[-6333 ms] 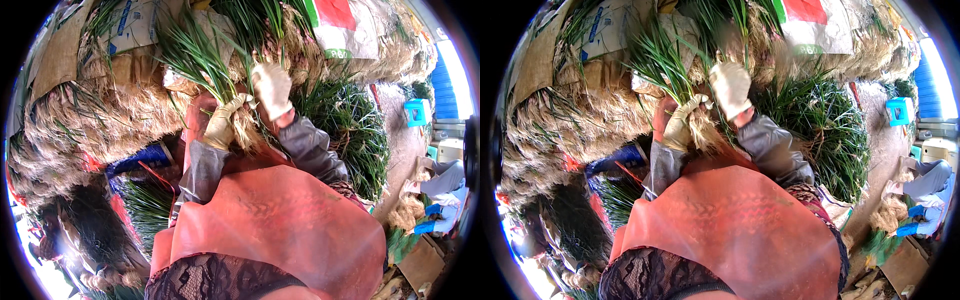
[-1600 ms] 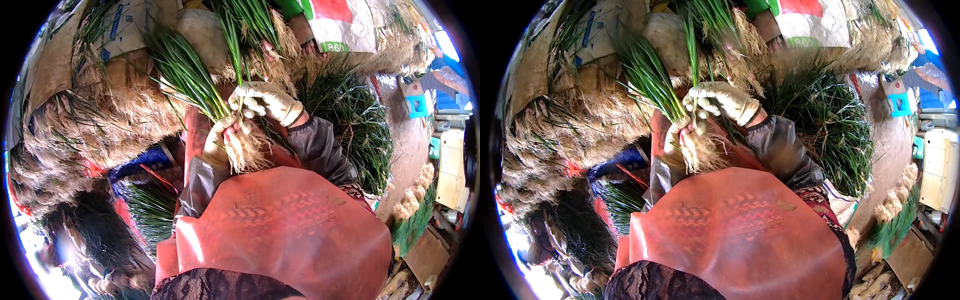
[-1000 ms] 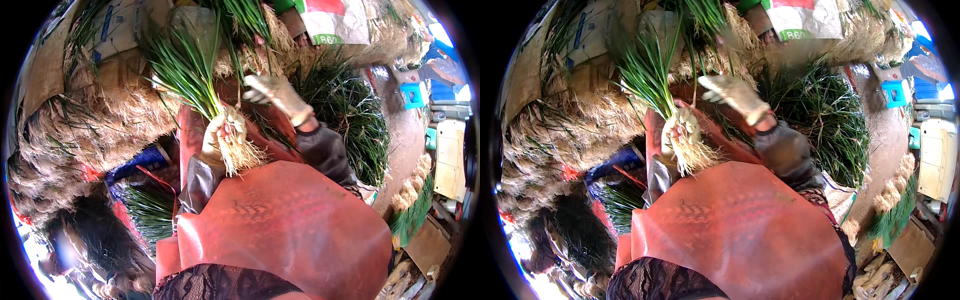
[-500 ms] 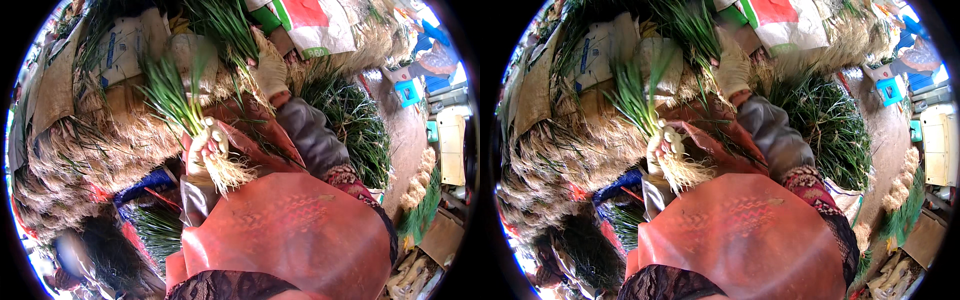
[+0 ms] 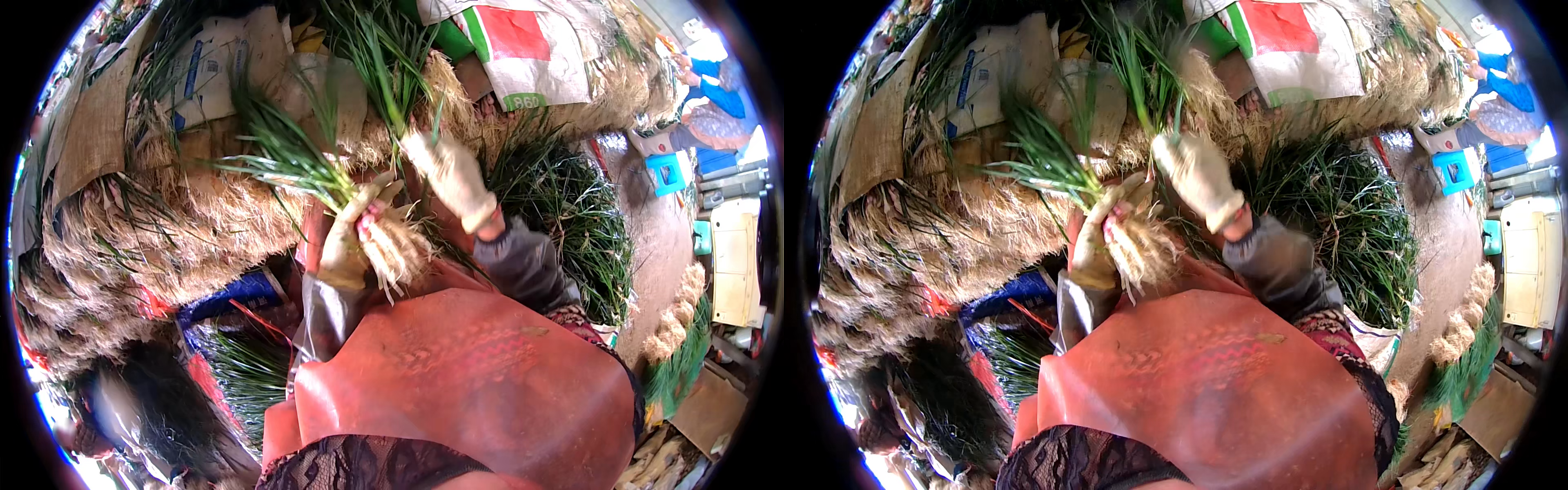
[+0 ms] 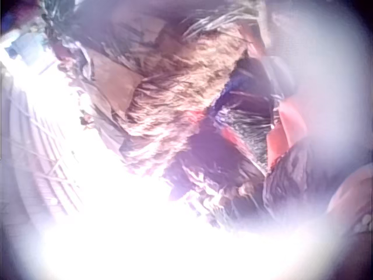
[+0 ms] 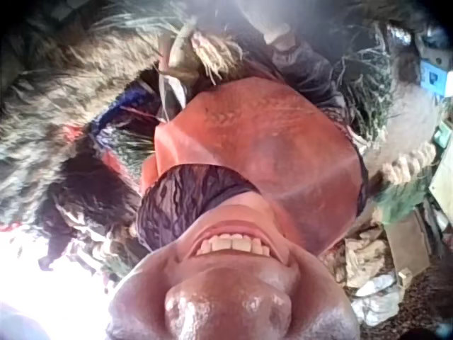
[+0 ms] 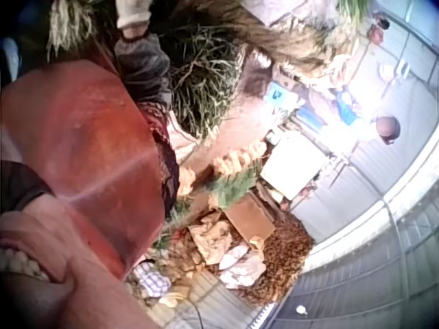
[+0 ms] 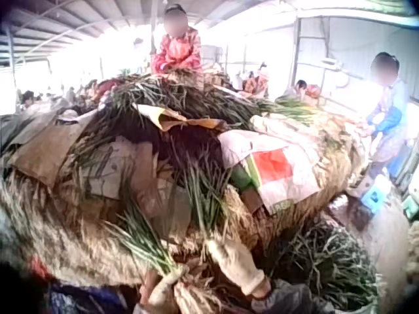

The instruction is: The person sorts and bundles vegetables by hand. They pull individual stalks from a large pile, gather them into a bunch, and secure it with a tie.

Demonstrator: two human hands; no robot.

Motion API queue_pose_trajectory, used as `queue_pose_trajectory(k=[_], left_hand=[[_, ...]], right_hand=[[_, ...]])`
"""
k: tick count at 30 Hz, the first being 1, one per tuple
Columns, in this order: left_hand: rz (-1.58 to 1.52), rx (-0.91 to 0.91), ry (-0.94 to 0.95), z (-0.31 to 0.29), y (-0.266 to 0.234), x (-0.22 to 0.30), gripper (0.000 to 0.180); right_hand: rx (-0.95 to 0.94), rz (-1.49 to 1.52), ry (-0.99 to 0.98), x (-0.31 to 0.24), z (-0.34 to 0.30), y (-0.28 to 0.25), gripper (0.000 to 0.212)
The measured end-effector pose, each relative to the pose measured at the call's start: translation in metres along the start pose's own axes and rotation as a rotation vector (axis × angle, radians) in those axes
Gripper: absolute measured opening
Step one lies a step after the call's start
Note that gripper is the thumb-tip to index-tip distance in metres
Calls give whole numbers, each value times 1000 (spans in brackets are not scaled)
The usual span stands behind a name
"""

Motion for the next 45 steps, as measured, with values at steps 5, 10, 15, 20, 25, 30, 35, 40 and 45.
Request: queue_pose_trajectory(k=[5, 10, 15, 20, 25, 30, 35, 40, 45], left_hand=[[172, -81, -31, 16, -24, -9, 27], [44, -114, -132, -1, -17, -15, 23], [-73, -83, -211, 0, -44, -27, 18], [206, -4, -24, -9, -10, 1, 13], [-142, -9, 10, -2, -20, -23, 14], [44, -128, 43, -7, -14, -20, 16], [-9, -134, 190, -36, -21, 20, 29], [-64, -18, 75, -14, -58, 6, 32], [50, -31, 102, -11, -53, 0, 28]], right_hand=[[20, 321, 128, 2, -39, 11, 36], [-443, 623, 578, 8, -4, 26, 33], [-184, -20, 62, 6, 12, 52, 25], [232, -419, -275, -19, -1, 52, 26], [220, -210, -131, -22, -10, 38, 22], [311, -223, -148, 10, -30, 25, 18], [-323, -1109, 388, 125, -47, -76, 28], [-279, -1077, 85, 20, -47, -25, 43], [-182, -1036, 254, 83, 20, 69, 42]])
Point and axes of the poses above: each hand's wrist, its own z-axis towards the middle knuckle, its own y-axis out of the palm, x = y × z, the point moved 4 cm from there along z, towards the middle knuckle, and after that the axes turned 2 degrees about -z, right-handed, at the moved point
